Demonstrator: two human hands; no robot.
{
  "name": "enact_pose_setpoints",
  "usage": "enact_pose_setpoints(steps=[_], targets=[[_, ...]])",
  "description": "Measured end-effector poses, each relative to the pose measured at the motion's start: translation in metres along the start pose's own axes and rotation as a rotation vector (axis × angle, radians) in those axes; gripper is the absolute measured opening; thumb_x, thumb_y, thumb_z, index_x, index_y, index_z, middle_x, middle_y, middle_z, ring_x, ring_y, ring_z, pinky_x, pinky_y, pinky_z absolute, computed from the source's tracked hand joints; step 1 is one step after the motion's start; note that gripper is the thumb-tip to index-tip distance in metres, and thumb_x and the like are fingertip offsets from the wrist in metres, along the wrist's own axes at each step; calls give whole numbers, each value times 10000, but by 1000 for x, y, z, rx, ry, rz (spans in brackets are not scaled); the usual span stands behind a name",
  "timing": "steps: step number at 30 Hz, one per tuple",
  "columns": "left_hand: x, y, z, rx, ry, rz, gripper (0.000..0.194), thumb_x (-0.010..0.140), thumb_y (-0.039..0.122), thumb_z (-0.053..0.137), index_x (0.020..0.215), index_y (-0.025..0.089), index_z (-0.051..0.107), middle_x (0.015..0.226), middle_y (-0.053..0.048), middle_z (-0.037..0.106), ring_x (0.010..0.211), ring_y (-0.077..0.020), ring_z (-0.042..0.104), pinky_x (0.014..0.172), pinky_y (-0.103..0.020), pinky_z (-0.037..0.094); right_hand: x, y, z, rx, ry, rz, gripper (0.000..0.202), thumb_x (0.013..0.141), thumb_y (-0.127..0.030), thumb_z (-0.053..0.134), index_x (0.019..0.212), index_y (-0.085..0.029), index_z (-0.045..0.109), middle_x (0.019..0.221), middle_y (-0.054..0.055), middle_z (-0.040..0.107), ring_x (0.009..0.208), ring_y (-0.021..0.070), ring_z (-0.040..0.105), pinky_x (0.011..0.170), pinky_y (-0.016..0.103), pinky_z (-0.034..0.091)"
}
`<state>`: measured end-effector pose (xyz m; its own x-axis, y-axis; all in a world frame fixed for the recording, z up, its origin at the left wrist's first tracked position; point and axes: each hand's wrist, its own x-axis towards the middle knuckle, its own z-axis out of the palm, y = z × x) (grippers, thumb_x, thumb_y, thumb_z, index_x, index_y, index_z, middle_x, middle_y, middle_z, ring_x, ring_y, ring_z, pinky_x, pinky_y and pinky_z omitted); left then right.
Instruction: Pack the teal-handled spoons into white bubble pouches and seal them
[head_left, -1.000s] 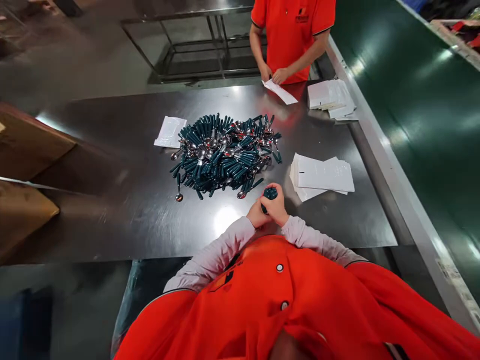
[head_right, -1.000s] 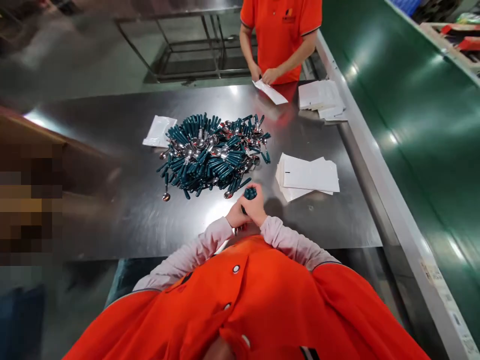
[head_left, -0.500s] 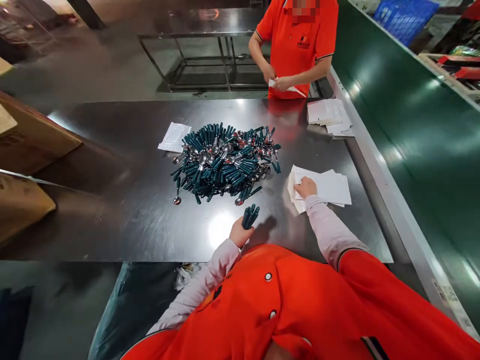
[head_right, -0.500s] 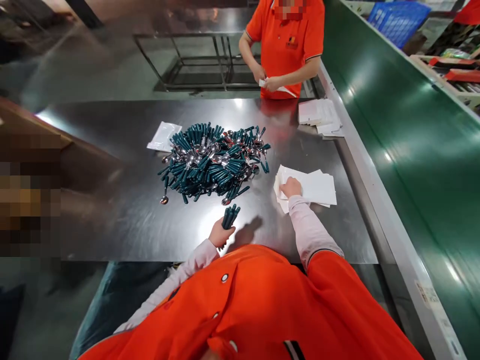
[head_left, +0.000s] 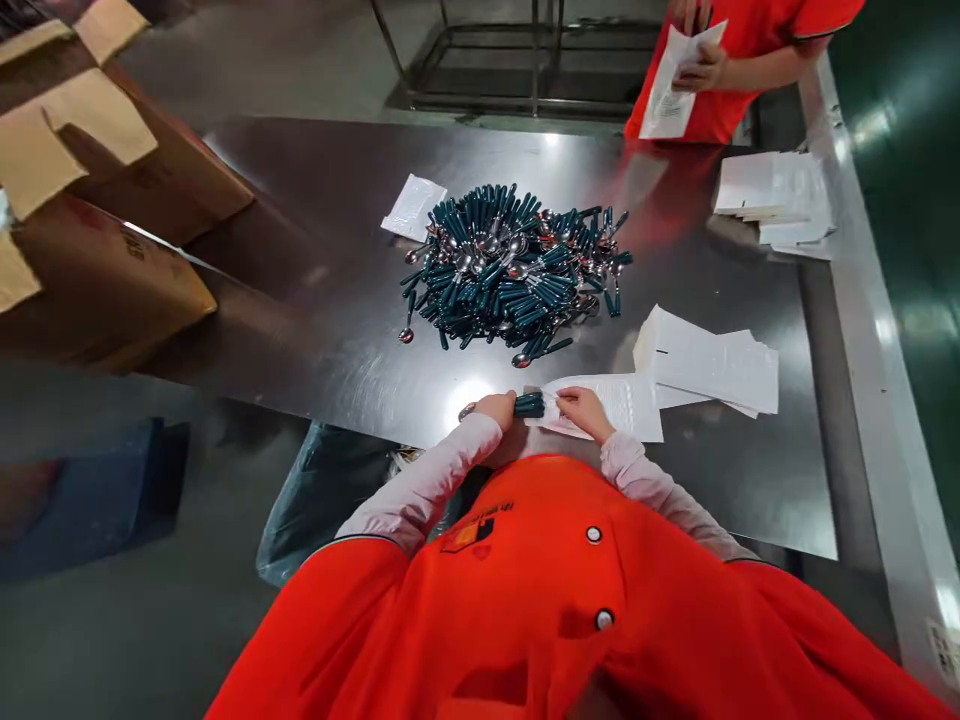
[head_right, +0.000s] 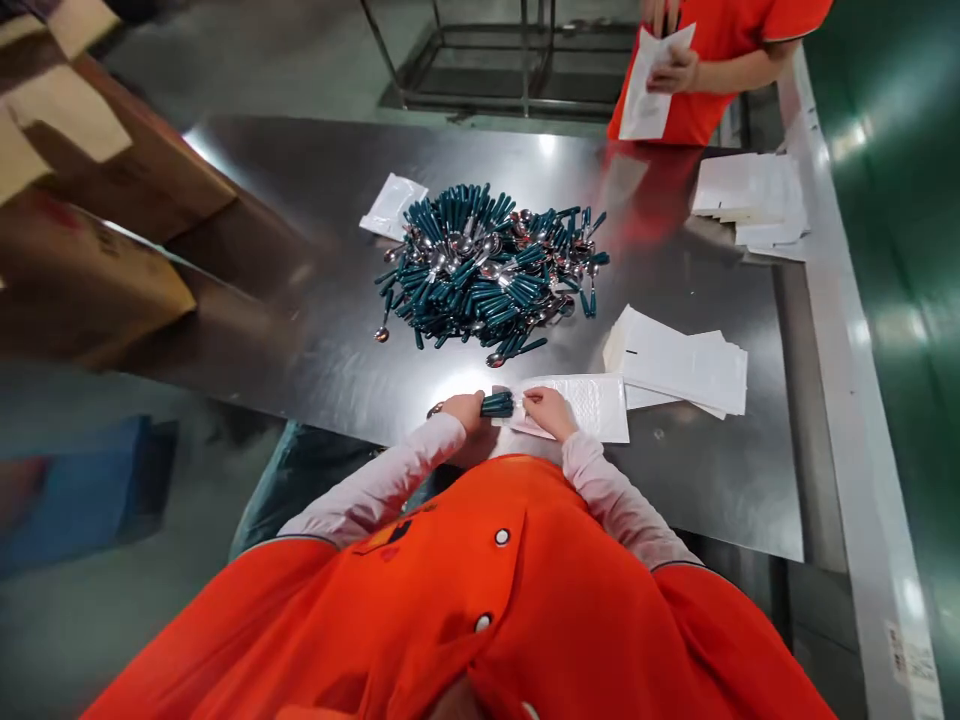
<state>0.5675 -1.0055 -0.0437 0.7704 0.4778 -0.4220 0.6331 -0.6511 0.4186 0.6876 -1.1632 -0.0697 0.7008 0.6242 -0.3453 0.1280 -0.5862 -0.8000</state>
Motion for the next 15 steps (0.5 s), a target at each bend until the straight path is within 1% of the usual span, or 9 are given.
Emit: enact_pose_setpoints(steps=[1,3,5,7,8,10,12,14,15], targets=[[-1,-4,2,19,-5,-3,265,825,171,662,1077,98,624,910,-181,708,918,-306,697,883,-379,486,-2,1,4,10,-13,-3,152,765,-293,680,871,-204,743,778,34,739,737,187,681,749,293,539],[-4,-7,6,46,1,26,377,844,191,654,1204,96,595,968,-195,707,975,-317,690,917,-388,474,-6,1,8,-42,-20,-54,170,798,-290,656,924,-211,738,837,41,743,777,195,688,785,309,540],[-5,-3,7,61,34,83,471,862,202,641,1312,102,547,982,-197,703,998,-327,686,936,-402,468,-12,-4,8,-135,27,-143,200,838,-279,617,987,-209,729,935,67,739,837,208,684,838,332,531],[-5,3,5,83,57,155,516,863,178,628,1365,117,522,953,-184,701,980,-335,691,931,-413,469,-19,-12,7,-233,87,-244,224,872,-258,573,1032,-199,717,1004,95,719,886,217,666,879,343,515],[-4,6,2,103,52,190,531,855,163,629,1374,130,520,942,-175,700,970,-339,694,925,-415,470,-23,-17,7,-278,96,-294,230,886,-247,553,1044,-196,712,1014,102,708,901,218,656,890,338,507],[-1,12,-3,148,-1,250,563,822,143,661,1368,156,524,945,-162,699,971,-350,693,915,-414,473,-33,-25,8,-357,77,-386,234,911,-228,517,1045,-202,707,998,105,692,925,218,639,897,324,494],[1,17,-9,148,-64,275,566,771,140,721,1311,157,552,950,-160,697,994,-364,685,915,-412,474,-42,-33,8,-414,43,-446,231,926,-214,496,1025,-211,705,986,103,683,945,222,626,898,318,483],[0,21,-14,53,-76,241,476,727,112,755,1178,128,604,899,-161,694,997,-381,680,920,-423,471,-46,-43,1,-440,-10,-464,186,924,-220,525,973,-210,705,954,103,679,929,232,618,884,329,478],[-2,24,-16,-16,-62,214,409,719,95,756,1104,115,619,863,-157,689,992,-385,679,925,-431,467,-45,-50,-6,-442,-28,-468,140,907,-239,575,954,-207,703,945,105,678,932,242,613,883,338,474]])
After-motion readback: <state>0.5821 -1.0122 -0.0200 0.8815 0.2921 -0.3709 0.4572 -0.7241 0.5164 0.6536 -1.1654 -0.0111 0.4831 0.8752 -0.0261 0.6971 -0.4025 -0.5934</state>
